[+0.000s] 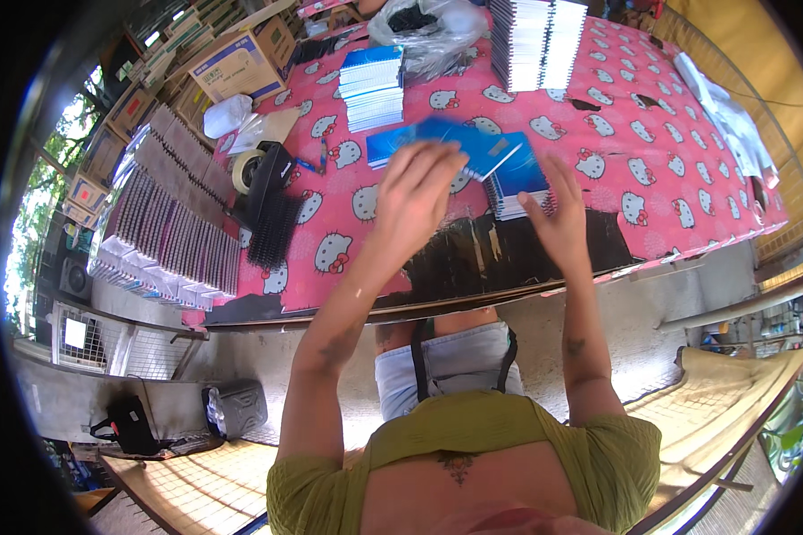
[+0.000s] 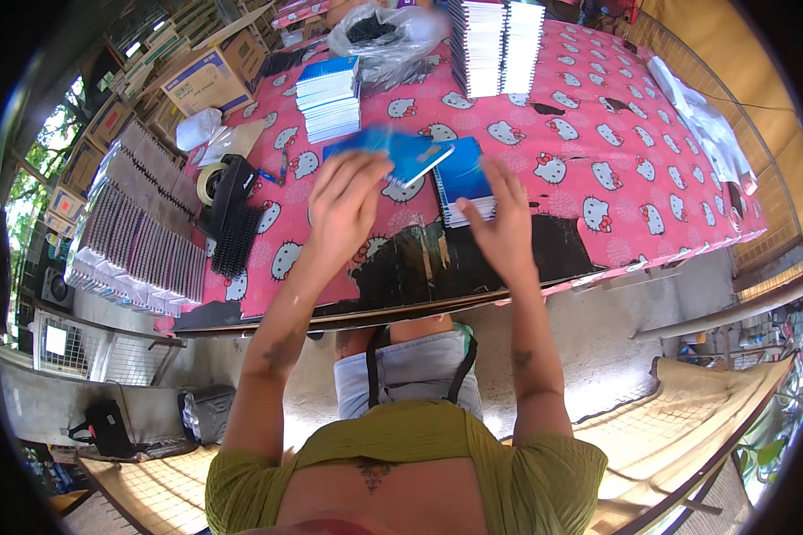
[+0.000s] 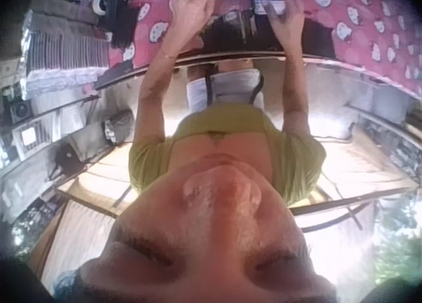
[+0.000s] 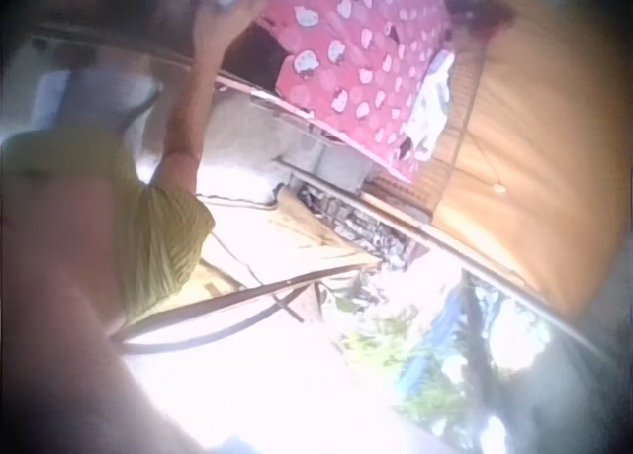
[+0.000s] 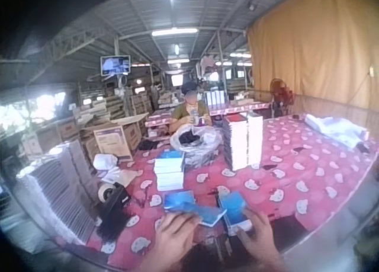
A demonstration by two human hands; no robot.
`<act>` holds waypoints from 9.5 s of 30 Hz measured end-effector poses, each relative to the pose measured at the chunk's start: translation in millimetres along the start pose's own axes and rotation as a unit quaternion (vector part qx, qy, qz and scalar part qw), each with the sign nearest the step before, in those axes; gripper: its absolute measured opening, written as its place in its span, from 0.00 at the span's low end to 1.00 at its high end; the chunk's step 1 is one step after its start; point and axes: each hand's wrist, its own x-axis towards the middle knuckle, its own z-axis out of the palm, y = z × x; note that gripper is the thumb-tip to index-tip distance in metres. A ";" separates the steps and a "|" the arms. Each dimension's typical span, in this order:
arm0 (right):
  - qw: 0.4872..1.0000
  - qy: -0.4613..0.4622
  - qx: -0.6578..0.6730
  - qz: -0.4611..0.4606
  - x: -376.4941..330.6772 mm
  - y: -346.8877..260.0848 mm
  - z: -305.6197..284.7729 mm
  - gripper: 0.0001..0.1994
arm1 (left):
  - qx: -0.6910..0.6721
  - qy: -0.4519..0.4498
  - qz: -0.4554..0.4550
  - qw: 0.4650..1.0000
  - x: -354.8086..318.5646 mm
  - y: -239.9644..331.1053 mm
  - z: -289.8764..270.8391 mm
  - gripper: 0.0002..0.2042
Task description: The person organizes blue booklets by hand at a table, tapping them to align the edges and then stacking them into neat piles.
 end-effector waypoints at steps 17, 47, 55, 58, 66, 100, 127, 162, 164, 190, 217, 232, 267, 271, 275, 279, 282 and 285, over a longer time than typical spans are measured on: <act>0.955 -0.170 0.195 0.144 -4.6 88.0 14.3 0.32 | -0.186 -0.125 -0.043 0.974 -40.9 -28.8 120.8 0.09; 0.879 -0.173 0.392 0.211 -77.3 -28.2 111.0 0.21 | -0.167 -0.005 -0.364 0.917 -146.4 20.3 5.4 0.28; 0.856 -0.229 0.405 0.225 -73.0 -15.3 96.0 0.11 | 0.414 -0.151 -0.327 0.836 -188.0 -147.7 -79.5 0.14; 0.843 -0.243 0.413 0.244 -72.2 -16.3 97.7 0.12 | 0.436 -0.190 -0.322 0.819 -202.3 -170.6 -88.7 0.12; 0.857 -0.269 0.380 0.220 -78.7 -14.1 105.6 0.14 | 0.150 -0.104 -0.310 0.933 -175.2 -89.1 -64.5 0.10; 0.864 -0.276 0.380 0.185 -76.5 -9.4 86.9 0.13 | -0.229 -0.335 -0.266 0.874 -107.7 -47.0 -55.5 0.14; 0.859 -0.194 0.395 0.263 -84.0 -45.7 76.8 0.14 | 0.117 -0.254 -0.154 0.947 -178.9 39.9 -27.2 0.37; 0.877 -0.285 0.364 0.133 -81.0 -19.2 101.4 0.13 | 0.037 -0.327 -0.169 0.929 -126.9 5.8 -22.3 0.36; 0.853 -0.317 0.378 0.167 -74.9 -18.7 98.5 0.14 | 0.015 -0.449 -0.184 0.874 -105.4 0.6 -29.4 0.36; 0.899 -0.301 0.301 0.101 -84.6 -12.1 107.6 0.15 | 0.077 -0.225 -0.130 0.962 -123.8 34.4 -6.8 0.23; 0.955 -0.260 0.143 0.015 -39.9 -29.4 57.1 0.07 | -0.006 -0.218 -0.120 0.969 -107.3 31.9 -11.7 0.10; 0.940 -0.142 0.251 0.181 67.5 30.7 4.5 0.27 | -0.281 -0.126 -0.227 0.924 29.2 -41.9 112.4 0.14; 0.848 -0.214 0.429 0.227 -74.8 -8.5 100.1 0.10 | 0.382 -0.062 -0.324 0.863 -180.3 -132.2 -84.7 0.07; 0.847 -0.225 0.411 0.251 -76.2 -11.2 102.6 0.10 | 0.461 -0.244 -0.253 0.815 -212.6 -162.9 -93.4 0.07; 0.855 -0.227 0.424 0.192 -68.7 -15.4 101.4 0.14 | 0.393 -0.175 -0.251 0.867 -197.5 -146.7 -88.3 0.11; 0.855 -0.273 0.403 0.179 -69.7 -10.7 108.3 0.14 | 0.346 -0.195 -0.226 0.890 -206.9 -140.5 -87.2 0.14; 0.850 -0.275 0.405 0.194 -70.3 -11.2 101.5 0.14 | 0.351 -0.155 -0.193 0.903 -192.3 -132.3 -87.9 0.17; 0.846 -0.271 0.414 0.201 -71.2 -7.6 104.3 0.15 | 0.311 -0.076 -0.238 0.917 -166.8 -109.4 -85.8 0.22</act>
